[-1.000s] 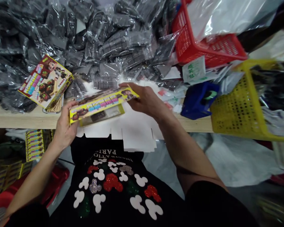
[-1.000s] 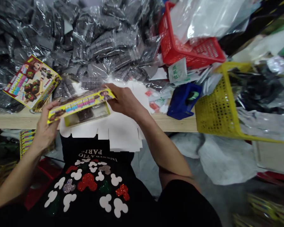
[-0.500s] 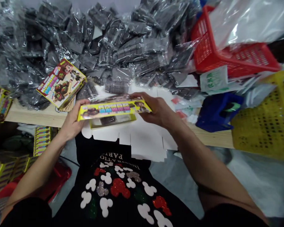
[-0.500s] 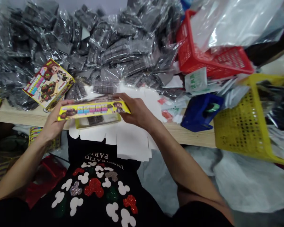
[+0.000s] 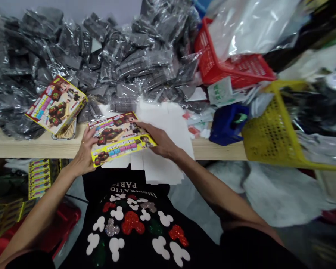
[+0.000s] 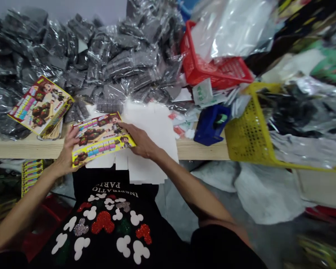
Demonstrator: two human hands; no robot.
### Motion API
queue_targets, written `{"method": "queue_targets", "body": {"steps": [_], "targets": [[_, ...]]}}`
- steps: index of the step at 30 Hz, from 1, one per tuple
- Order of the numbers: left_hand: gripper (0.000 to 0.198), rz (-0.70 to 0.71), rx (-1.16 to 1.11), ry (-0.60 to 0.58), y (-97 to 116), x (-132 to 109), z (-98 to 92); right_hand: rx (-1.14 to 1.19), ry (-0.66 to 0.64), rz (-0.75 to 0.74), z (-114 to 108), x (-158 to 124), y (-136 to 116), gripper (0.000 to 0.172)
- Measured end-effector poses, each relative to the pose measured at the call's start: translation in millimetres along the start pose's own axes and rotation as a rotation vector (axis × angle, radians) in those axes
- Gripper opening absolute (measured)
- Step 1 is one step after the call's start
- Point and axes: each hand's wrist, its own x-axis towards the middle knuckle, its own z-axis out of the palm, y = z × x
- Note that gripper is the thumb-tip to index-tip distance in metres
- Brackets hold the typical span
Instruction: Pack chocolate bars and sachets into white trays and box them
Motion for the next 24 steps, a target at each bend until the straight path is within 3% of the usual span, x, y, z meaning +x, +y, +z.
{"method": "queue_targets", "body": {"steps": [3,5,7,9,13,18,20,24], "targets": [[0.064,-0.096,-0.201,0.304,15.2,29.4,-1.6,0.105,0.078,0.087,-25.7,20.3,-25.9,0.046],[0.052,-0.298,-0.296,0.479,21.0,48.4,-2.4,0.124,0.079,0.161,-43.7,33.4,-41.0,0.039],[0.047,-0.526,-0.363,0.579,19.4,64.6,-2.1,0.065,0.09,0.153,-58.0,45.1,-50.3,0.034],[0.046,-0.669,-0.45,0.612,13.1,76.7,-1.2,0.002,0.081,0.081,-66.3,54.0,-53.0,0.03],[0.044,-0.703,-0.493,0.639,7.0,87.2,1.3,0.014,0.031,0.028,-61.3,55.4,-46.9,0.037],[0.051,-0.68,-0.349,0.652,18.7,84.7,3.6,-0.015,0.23,0.064,-44.2,35.7,-42.6,0.035],[0.052,-0.669,-0.335,0.638,21.3,82.9,4.0,-0.106,0.273,0.062,-50.9,33.0,-44.6,0.033],[0.049,-0.657,-0.318,0.627,19.1,80.5,3.8,-0.162,0.133,0.085,-80.4,46.2,-53.3,0.023]]}}
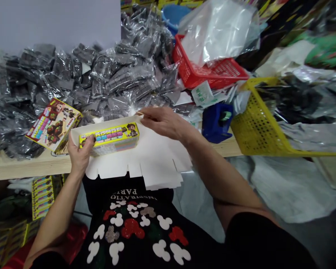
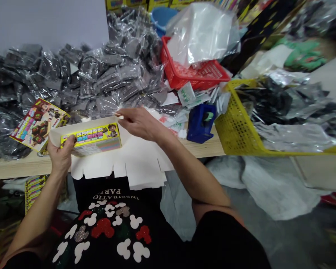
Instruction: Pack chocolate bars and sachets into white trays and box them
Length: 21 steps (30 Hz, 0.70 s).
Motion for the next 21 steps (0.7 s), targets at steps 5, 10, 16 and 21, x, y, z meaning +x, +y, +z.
{"method": "queue_targets", "body": {"steps": [5,10,16,21], "targets": [[0.05,-0.004,-0.029,0.005,-5.3,2.6,0.5,0.167,-0.138,0.099,-12.6,21.4,-17.7,0.028],[0.046,0.006,-0.04,0.017,-6.1,1.0,1.4,0.143,-0.131,0.111,-8.1,15.4,-28.7,0.025],[0.044,-0.002,-0.028,0.007,-7.4,0.5,-0.1,0.162,-0.214,0.099,-16.2,9.9,-22.0,0.019],[0.047,0.003,-0.026,0.004,-7.7,-2.9,4.8,0.003,-0.221,0.076,-6.0,-0.8,-21.5,0.025]]}}
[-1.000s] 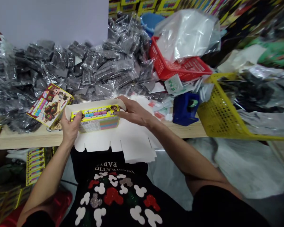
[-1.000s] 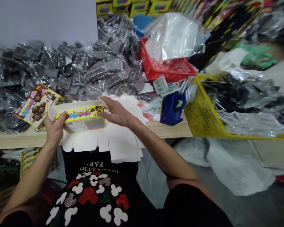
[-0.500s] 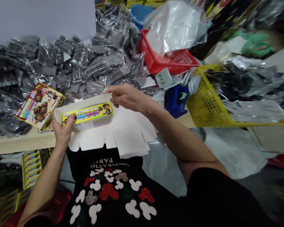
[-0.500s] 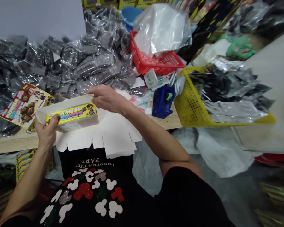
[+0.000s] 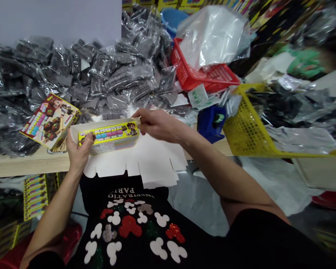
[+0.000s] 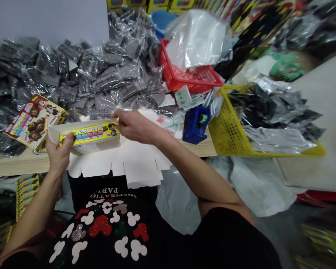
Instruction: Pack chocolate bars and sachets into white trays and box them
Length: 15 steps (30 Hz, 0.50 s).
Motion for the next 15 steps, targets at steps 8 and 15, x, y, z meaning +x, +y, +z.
{"method": "queue_targets", "body": {"steps": [8,15], "targets": [[0.033,0.212,0.436,-0.257,48.7,18.7,-54.5,-0.176,0.13,-0.099,42.2,-23.3,13.9,0.037],[0.019,0.003,0.613,-0.497,72.1,46.9,-58.7,-0.143,0.158,-0.072,55.2,-19.9,14.6,0.038]]}}
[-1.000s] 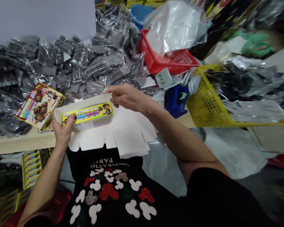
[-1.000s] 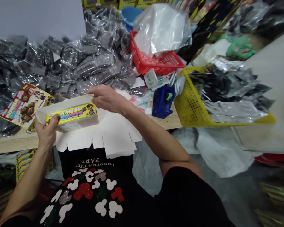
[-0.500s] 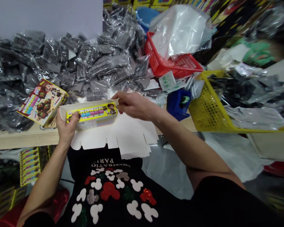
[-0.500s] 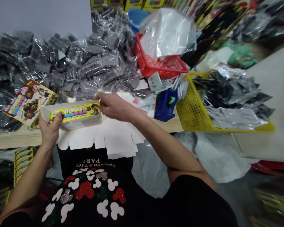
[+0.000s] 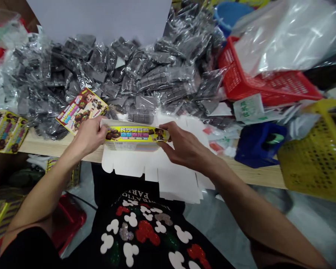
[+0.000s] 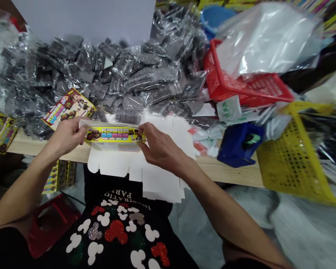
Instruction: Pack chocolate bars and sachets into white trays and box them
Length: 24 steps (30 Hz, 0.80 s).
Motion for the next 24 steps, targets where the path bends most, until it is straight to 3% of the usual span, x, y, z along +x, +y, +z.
{"method": "queue_targets", "body": {"steps": [5,7,10,13,16,18,20,22,24], "targets": [[0.041,-0.083,0.178,-0.07,-7.1,-3.6,5.8,0.005,-0.005,0.003,2.7,2.5,1.7,0.038],[0.049,-0.054,0.163,-0.049,-11.1,-7.1,9.4,0.001,-0.006,-0.009,3.0,4.6,4.3,0.04],[0.06,0.055,-0.227,-0.009,-19.0,-9.3,26.9,0.012,0.007,-0.095,4.1,8.2,10.9,0.044],[0.053,0.061,-0.71,-0.025,-29.0,-9.5,52.9,0.036,0.03,-0.235,8.7,10.9,23.7,0.052],[0.044,0.032,-0.859,-0.02,-38.0,-9.5,65.1,0.022,0.074,-0.335,18.0,12.1,41.4,0.056],[0.035,0.083,-0.78,-0.043,-38.6,-8.7,58.1,0.014,0.106,-0.378,25.2,12.7,52.3,0.056],[0.03,0.21,-0.533,-0.041,-29.9,-7.1,43.5,0.018,0.135,-0.41,31.6,13.8,60.1,0.056],[0.028,0.379,-0.18,0.018,-10.2,-5.9,31.4,0.024,0.173,-0.447,35.9,15.2,64.2,0.057],[0.027,0.539,0.115,0.068,16.1,-5.7,31.1,0.037,0.221,-0.484,38.0,16.3,64.9,0.057]]}}
